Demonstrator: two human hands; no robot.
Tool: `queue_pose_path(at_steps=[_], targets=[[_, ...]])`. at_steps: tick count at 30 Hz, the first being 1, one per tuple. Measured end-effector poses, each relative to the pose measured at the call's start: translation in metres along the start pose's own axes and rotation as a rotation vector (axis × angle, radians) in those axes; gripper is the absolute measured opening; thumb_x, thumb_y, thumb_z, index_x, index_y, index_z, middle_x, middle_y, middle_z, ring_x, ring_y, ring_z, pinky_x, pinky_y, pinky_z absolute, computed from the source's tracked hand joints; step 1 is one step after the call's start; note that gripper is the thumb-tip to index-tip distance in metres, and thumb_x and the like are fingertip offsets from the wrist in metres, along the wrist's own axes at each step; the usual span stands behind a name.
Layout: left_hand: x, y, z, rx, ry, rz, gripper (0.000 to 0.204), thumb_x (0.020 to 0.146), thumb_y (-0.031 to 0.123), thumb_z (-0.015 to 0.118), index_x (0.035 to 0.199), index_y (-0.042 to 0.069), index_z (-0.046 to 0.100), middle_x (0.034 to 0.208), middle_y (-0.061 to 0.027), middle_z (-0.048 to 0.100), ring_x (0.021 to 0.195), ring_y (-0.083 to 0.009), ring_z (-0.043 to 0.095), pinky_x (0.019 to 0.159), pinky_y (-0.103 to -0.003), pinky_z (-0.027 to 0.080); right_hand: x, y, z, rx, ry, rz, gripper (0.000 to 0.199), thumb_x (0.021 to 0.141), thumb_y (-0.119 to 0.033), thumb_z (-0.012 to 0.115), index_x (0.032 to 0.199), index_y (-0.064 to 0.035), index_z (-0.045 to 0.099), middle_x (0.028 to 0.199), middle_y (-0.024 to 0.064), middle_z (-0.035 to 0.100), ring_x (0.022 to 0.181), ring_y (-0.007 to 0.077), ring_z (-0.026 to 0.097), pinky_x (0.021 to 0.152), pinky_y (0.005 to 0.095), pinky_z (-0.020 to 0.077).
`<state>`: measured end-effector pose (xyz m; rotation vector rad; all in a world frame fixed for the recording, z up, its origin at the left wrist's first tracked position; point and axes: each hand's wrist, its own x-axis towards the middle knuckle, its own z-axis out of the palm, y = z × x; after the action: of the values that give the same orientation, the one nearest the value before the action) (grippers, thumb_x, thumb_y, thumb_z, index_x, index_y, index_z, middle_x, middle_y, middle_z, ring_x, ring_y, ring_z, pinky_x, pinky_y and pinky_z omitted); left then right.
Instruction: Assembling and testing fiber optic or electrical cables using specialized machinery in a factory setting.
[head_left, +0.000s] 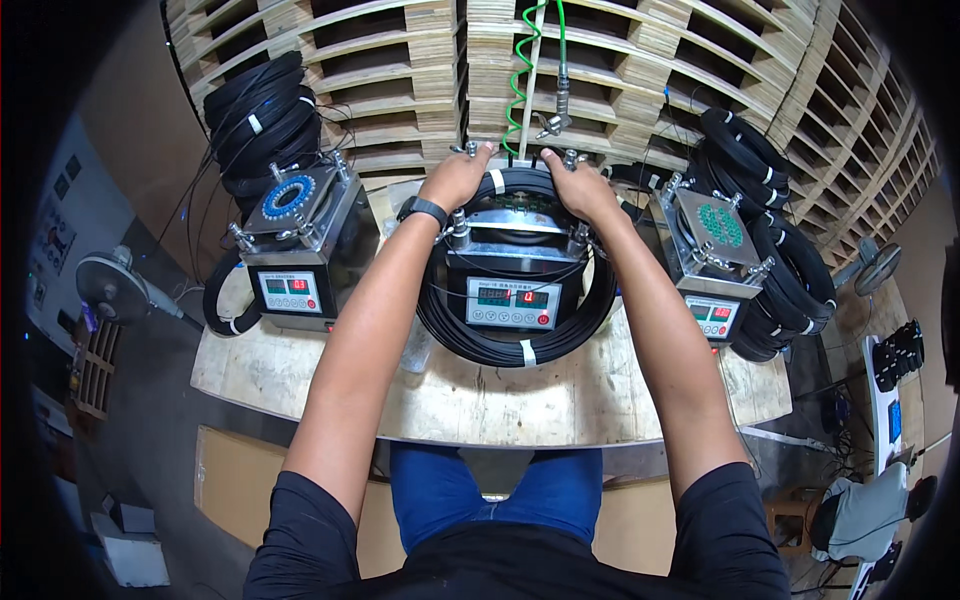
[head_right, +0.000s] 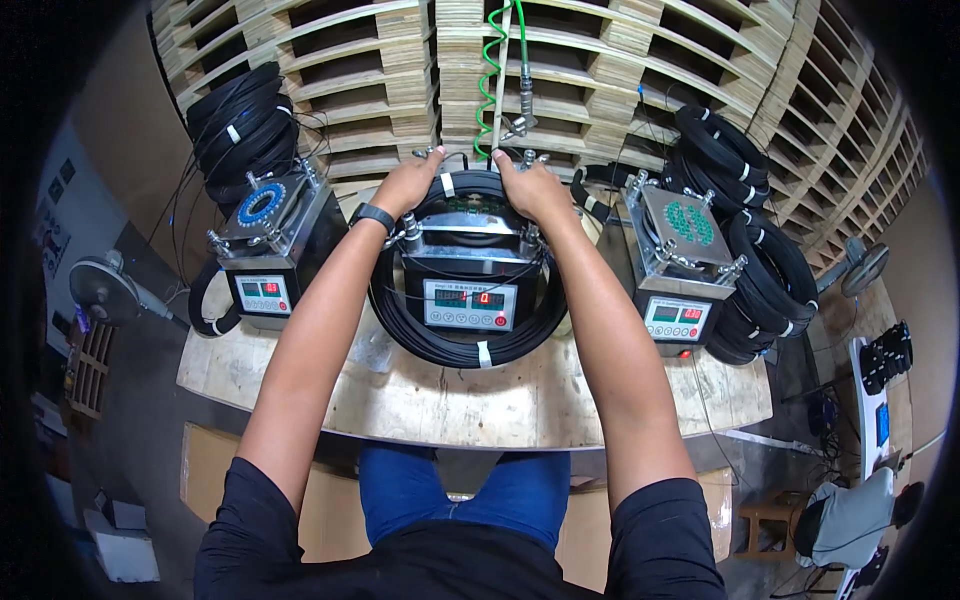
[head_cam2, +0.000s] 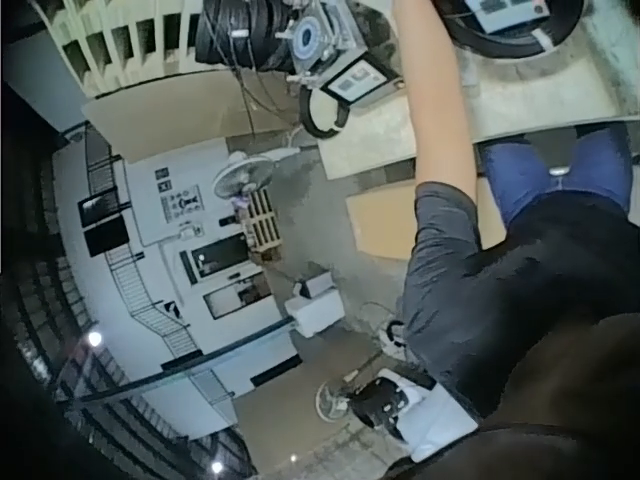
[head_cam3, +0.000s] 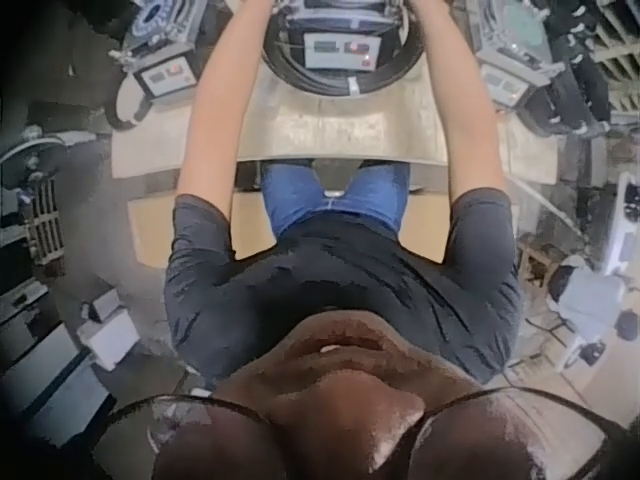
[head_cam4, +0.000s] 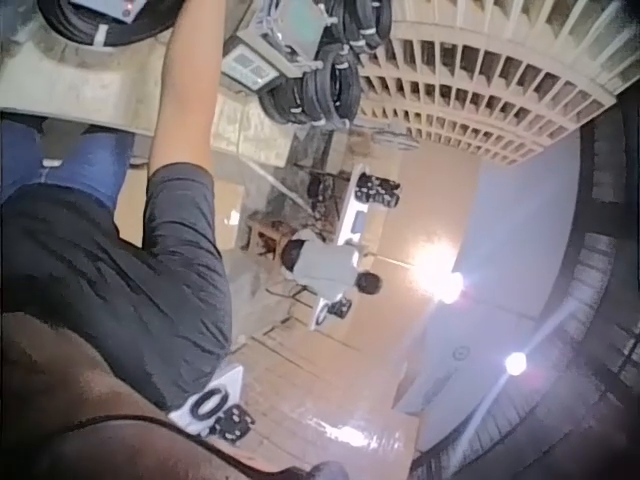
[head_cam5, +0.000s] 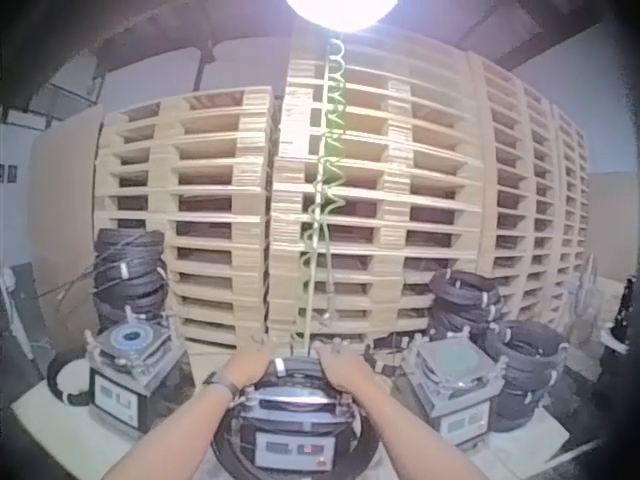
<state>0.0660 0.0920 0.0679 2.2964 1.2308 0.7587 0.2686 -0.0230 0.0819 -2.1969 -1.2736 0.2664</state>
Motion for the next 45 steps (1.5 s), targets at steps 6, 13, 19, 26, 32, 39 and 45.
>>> queue_pose_path(at_steps=[6, 13, 19, 26, 32, 39, 45], targets=[[-0.006, 0.003, -0.004, -0.012, 0.010, -0.126, 0.089, 0.095, 0.071, 0.036, 0.107, -0.009, 0.071, 0.112, -0.0367, 0.065, 0.114, -0.0485, 0.062, 0.102, -0.049, 0.046, -0.003, 0.000, 0.003, 0.028, 0.024, 0.017, 0.106, 0.088, -0.081, 0.036, 0.141, 0.0094, 0.049, 0.137, 0.0339, 0.055, 0.132, 0.0450, 0.052, 0.113, 0.0486, 0.0379], [-0.002, -0.001, -0.003, -0.065, -0.012, -0.100, 0.088, 0.095, 0.073, 0.039, 0.107, -0.009, 0.070, 0.110, -0.0353, 0.066, 0.110, -0.0478, 0.063, 0.098, -0.046, 0.047, -0.008, -0.003, -0.003, 0.063, 0.010, 0.038, 0.104, 0.088, -0.080, 0.041, 0.141, 0.0093, 0.050, 0.140, 0.0359, 0.051, 0.135, 0.0450, 0.049, 0.114, 0.0458, 0.0375], [0.007, -0.013, 0.005, -0.081, -0.036, -0.046, 0.090, 0.099, 0.069, 0.033, 0.116, -0.012, 0.066, 0.121, -0.0359, 0.062, 0.120, -0.0478, 0.058, 0.105, -0.042, 0.042, -0.008, -0.005, -0.007, 0.009, -0.006, 0.044, 0.113, 0.086, -0.085, 0.037, 0.132, 0.0177, 0.053, 0.132, 0.0407, 0.054, 0.130, 0.0471, 0.053, 0.111, 0.0463, 0.0402], [0.007, -0.015, 0.005, -0.036, 0.025, -0.161, 0.095, 0.092, 0.073, 0.038, 0.122, -0.013, 0.063, 0.124, -0.0364, 0.061, 0.123, -0.0462, 0.058, 0.108, -0.046, 0.043, -0.004, -0.004, -0.001, 0.023, -0.033, 0.047, 0.112, 0.087, -0.086, 0.029, 0.138, 0.0105, 0.052, 0.138, 0.0353, 0.053, 0.134, 0.0436, 0.051, 0.113, 0.0463, 0.0372], [-0.008, 0.005, -0.003, -0.003, 0.068, -0.168, 0.106, 0.088, 0.082, 0.041, 0.123, -0.015, 0.062, 0.122, -0.0378, 0.062, 0.121, -0.0458, 0.060, 0.106, -0.042, 0.045, 0.002, 0.006, 0.004, 0.055, 0.020, 0.029, 0.108, 0.089, -0.083, 0.031, 0.141, 0.0095, 0.049, 0.140, 0.0358, 0.051, 0.136, 0.0437, 0.049, 0.115, 0.0437, 0.0350], [-0.002, -0.004, -0.001, -0.047, 0.065, -0.092, 0.104, 0.088, 0.083, 0.040, 0.119, -0.014, 0.065, 0.118, -0.0370, 0.064, 0.117, -0.0453, 0.062, 0.105, -0.043, 0.045, -0.002, 0.000, 0.004, 0.033, 0.030, 0.040, 0.104, 0.090, -0.082, 0.034, 0.140, 0.0073, 0.052, 0.136, 0.0358, 0.054, 0.133, 0.0441, 0.051, 0.113, 0.0448, 0.0378], [0.000, -0.003, 0.004, -0.019, 0.050, -0.135, 0.098, 0.091, 0.080, 0.038, 0.113, -0.010, 0.069, 0.112, -0.0357, 0.066, 0.112, -0.0450, 0.064, 0.102, -0.045, 0.046, 0.002, 0.007, 0.004, 0.048, 0.000, 0.011, 0.100, 0.090, -0.081, 0.036, 0.139, 0.0041, 0.054, 0.136, 0.0341, 0.056, 0.131, 0.0439, 0.053, 0.112, 0.0449, 0.0393]])
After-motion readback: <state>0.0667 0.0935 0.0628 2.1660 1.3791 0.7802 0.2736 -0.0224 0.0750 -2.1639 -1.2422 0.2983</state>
